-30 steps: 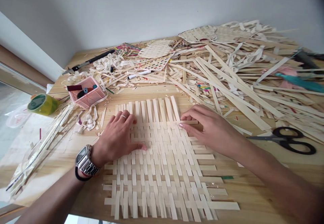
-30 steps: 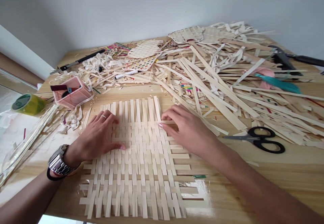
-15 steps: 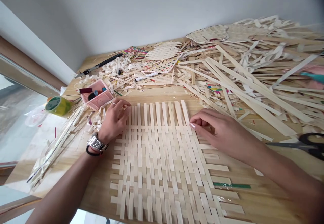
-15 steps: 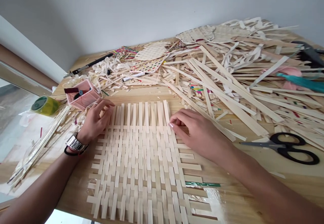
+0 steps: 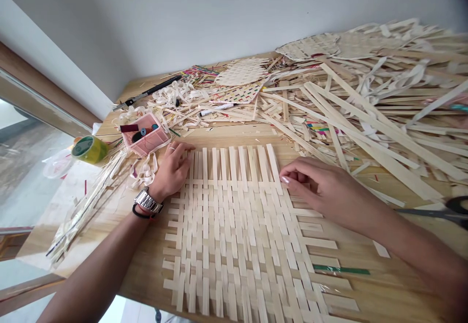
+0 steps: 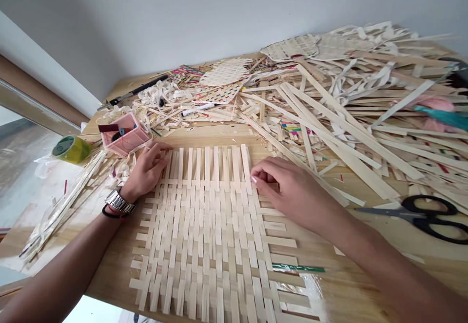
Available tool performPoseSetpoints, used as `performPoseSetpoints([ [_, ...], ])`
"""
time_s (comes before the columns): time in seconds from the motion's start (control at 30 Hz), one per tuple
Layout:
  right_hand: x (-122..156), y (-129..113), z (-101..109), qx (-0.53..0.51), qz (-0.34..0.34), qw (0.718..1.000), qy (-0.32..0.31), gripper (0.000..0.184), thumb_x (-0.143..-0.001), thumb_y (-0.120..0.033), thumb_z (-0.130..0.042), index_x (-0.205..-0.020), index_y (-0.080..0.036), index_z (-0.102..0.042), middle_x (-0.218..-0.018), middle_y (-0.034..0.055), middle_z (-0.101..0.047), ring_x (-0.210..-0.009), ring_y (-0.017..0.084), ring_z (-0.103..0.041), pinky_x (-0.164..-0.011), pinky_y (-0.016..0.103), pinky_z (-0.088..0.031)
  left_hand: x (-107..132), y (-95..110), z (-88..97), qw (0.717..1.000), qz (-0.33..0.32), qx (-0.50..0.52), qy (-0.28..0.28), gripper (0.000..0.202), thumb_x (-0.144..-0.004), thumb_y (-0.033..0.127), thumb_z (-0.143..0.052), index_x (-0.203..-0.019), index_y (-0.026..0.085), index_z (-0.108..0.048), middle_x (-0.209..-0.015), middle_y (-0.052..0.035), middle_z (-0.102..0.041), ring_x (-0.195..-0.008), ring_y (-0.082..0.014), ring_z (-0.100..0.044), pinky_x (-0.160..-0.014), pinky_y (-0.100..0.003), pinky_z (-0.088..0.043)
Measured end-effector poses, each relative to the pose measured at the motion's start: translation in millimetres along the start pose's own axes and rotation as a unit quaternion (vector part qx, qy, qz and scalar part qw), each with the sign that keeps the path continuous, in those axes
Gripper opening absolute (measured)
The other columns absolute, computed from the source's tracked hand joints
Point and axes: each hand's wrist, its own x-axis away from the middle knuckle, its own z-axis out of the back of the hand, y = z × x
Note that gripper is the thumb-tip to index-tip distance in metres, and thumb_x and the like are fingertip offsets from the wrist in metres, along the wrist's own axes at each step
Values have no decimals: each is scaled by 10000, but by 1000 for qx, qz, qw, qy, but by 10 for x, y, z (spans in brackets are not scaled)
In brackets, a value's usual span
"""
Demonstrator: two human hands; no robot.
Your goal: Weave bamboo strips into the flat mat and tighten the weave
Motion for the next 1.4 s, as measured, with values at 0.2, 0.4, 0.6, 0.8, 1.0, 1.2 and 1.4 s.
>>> performPoseSetpoints([
  [0.2,-2,6,4,4,6,1000,1,182,-1002,-362,-564,-912,-245,-671,-874,47,-709,-749,216,-624,-718,394,-511,1,21,-2,1000,1,6,-7,239,-1029,241,-520,-1201,213,-683,-1193,-98,-672,-1113,-282,-634,-993,-468,-554],
  [0.4,-12,-32,16,2,-3,1000,-9,178,-1001,-371,-563,-913,-253,-665,-895,64,-722,-770,231,-631,-751,418,-524,-6,12,-2,1000,4,11,-8,233,-1024,235,-506,-1181,216,-677,-1190,-91,-693,-1120,-280,-645,-1021,-474,-547],
  [0.6,-19,-72,48,5,-16,1000,-23,187,-1005,-386,-579,-903,-249,-655,-895,75,-721,-773,243,-642,-746,421,-526,-6,19,7,1000,-2,0,-4,235,-1005,216,-510,-1164,225,-683,-1183,-77,-701,-1138,-273,-658,-987,-438,-564],
  [0.8,-24,-49,130,7,-12,998,-62,194,-970,-432,-633,-935,-249,-685,-958,92,-717,-843,264,-672,-760,426,-540,2,32,1,1000,4,11,-1,231,-1004,232,-541,-1179,203,-690,-1158,-87,-667,-1058,-259,-659,-924,-414,-574],
  [1.0,-6,-2,97,15,-12,998,-60,160,-962,-407,-629,-939,-252,-664,-996,108,-724,-889,274,-673,-810,446,-541,-4,24,5,1000,-6,7,1,249,-1006,199,-512,-1179,207,-691,-1131,-74,-661,-1058,-252,-647,-981,-429,-548],
  [1.2,-4,17,52,11,-2,999,-43,147,-958,-397,-629,-911,-261,-657,-953,96,-726,-866,277,-670,-789,450,-535,-3,2,-9,1000,-8,9,0,236,-1004,196,-509,-1155,222,-689,-1141,-70,-675,-1065,-249,-653,-962,-419,-558],
  [1.4,-9,10,57,14,-5,999,-44,158,-961,-407,-624,-905,-263,-657,-945,97,-732,-862,276,-673,-784,440,-539,3,14,-10,1000,0,7,-6,243,-983,174,-517,-1145,226,-690,-1171,-78,-675,-1077,-256,-658,-897,-408,-584],
])
